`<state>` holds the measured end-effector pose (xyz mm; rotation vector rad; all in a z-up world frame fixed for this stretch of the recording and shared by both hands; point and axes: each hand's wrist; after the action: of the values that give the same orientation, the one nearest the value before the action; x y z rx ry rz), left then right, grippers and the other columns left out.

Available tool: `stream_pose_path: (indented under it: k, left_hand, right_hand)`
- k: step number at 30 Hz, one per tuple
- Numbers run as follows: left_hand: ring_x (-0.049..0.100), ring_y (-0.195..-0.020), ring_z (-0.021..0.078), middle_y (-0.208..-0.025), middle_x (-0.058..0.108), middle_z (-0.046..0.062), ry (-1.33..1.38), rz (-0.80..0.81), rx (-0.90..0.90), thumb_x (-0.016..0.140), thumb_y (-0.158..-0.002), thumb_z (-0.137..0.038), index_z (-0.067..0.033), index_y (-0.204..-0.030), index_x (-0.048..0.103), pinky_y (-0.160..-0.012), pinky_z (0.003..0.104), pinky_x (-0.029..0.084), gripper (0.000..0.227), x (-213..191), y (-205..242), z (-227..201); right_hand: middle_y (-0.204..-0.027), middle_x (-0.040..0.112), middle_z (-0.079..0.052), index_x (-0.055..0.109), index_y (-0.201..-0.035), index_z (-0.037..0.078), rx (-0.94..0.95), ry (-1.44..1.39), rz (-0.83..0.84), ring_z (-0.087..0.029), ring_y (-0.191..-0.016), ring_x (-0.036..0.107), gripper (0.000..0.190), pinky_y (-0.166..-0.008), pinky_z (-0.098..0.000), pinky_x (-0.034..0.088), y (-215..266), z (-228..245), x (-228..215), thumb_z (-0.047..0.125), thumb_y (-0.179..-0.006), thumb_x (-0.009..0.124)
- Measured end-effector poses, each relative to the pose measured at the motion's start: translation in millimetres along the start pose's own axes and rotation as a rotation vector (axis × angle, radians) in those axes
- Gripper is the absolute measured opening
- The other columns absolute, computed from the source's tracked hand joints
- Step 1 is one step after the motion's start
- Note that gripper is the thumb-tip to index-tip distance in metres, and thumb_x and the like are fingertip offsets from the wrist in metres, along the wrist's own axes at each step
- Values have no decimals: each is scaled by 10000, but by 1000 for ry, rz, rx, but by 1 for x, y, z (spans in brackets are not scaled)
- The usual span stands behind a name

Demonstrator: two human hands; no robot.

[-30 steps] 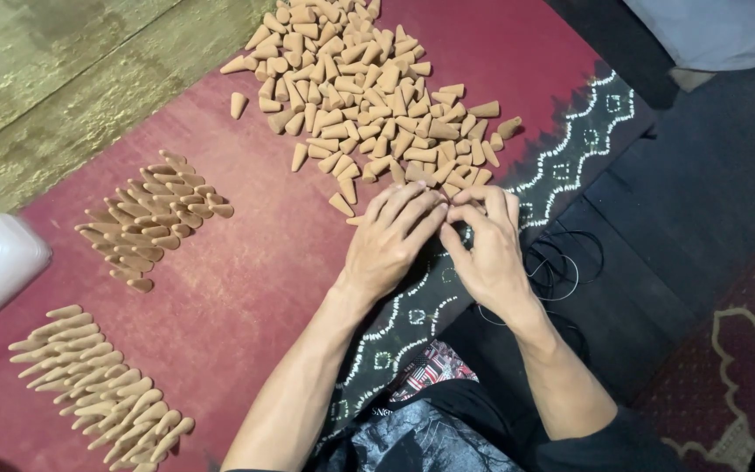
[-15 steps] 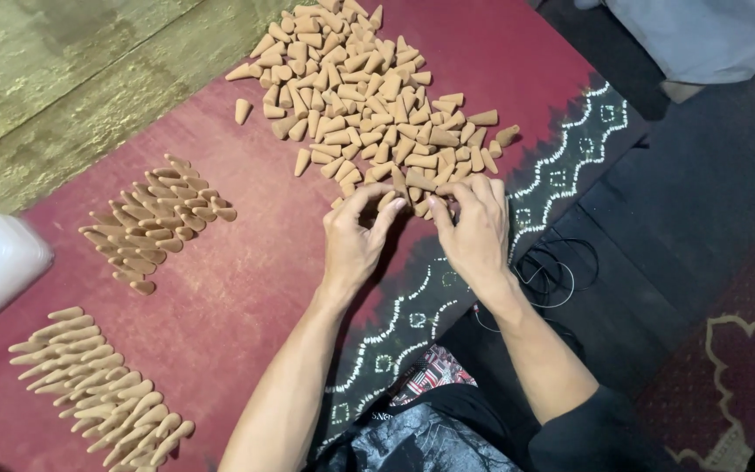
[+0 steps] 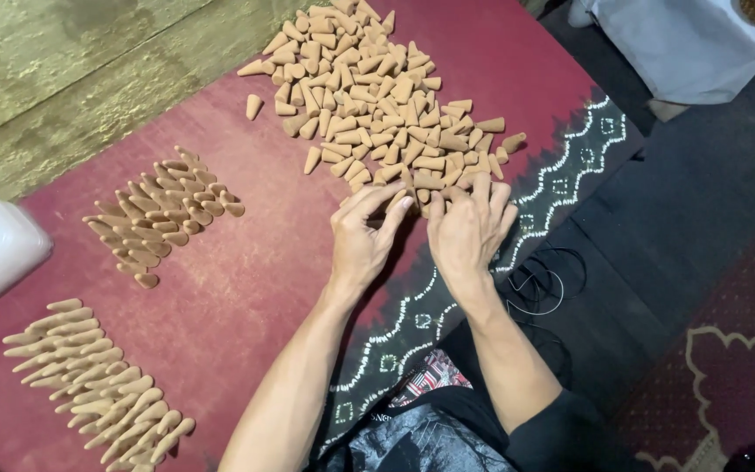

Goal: Arranging incense cones into organized rows and grids on a work surface.

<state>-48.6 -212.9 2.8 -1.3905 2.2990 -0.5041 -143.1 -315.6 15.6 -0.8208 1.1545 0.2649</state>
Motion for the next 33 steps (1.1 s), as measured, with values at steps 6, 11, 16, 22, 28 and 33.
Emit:
stream_pose_path:
  k: [6,11,16,22,28,33]
  left_hand:
    - [762,-889,290,-934,787,64,28,27,2,812,-903,-155,-156,-1054,806,-764,364,593,151,-3,1,2]
    - [763,-893,285,-929,783,67,41,25,-6,814,-901,-161,-158,-1056,806,-765,369,596,155,-4,3,2]
    - [762,-907,288,-939,781,71,51,23,9,809,-901,-148,-155,-1065,804,-777,379,598,165,-5,6,5]
    - [760,-911,290,-944,781,68,44,25,-1,804,-906,-150,-148,-1060,802,-777,378,599,154,-4,8,10]
    - [756,-919,309,-945,778,93,37,36,10,811,-894,-140,-131,-1060,798,-770,400,600,167,-5,8,7]
    - [757,-905,297,-940,778,73,34,54,-4,809,-896,-157,-150,-1062,800,-763,390,600,166,-5,7,5]
  right_hand:
    - [-977,534,12,760,-813,178,98,-34,-2,-271,-1063,513,115,-845,-426,410,3,-1,27,285,-854,771]
    - [-975,524,24,746,-775,202,104,5,-14,-263,-1034,499,128,-847,-430,395,-4,6,21,315,-809,797]
    - [-952,518,28,738,-741,196,121,4,-9,-260,-1016,496,140,-835,-428,381,-9,11,15,297,-767,832]
    - [-988,537,11,743,-752,211,176,-26,66,-280,-1055,511,94,-855,-448,405,-12,6,25,280,-766,805]
    - [-983,548,14,742,-718,242,236,-34,122,-282,-1059,525,42,-871,-455,412,-16,10,15,259,-736,776]
    - [-1036,543,-17,755,-779,213,245,-20,101,-308,-1081,492,174,-891,-482,403,-17,14,7,350,-715,842]
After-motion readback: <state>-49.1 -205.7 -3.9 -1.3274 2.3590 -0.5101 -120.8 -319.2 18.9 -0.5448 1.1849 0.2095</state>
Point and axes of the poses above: each hand's wrist, its own y-axis away from the middle knuckle, its own x-axis out of the palm, z = x × y
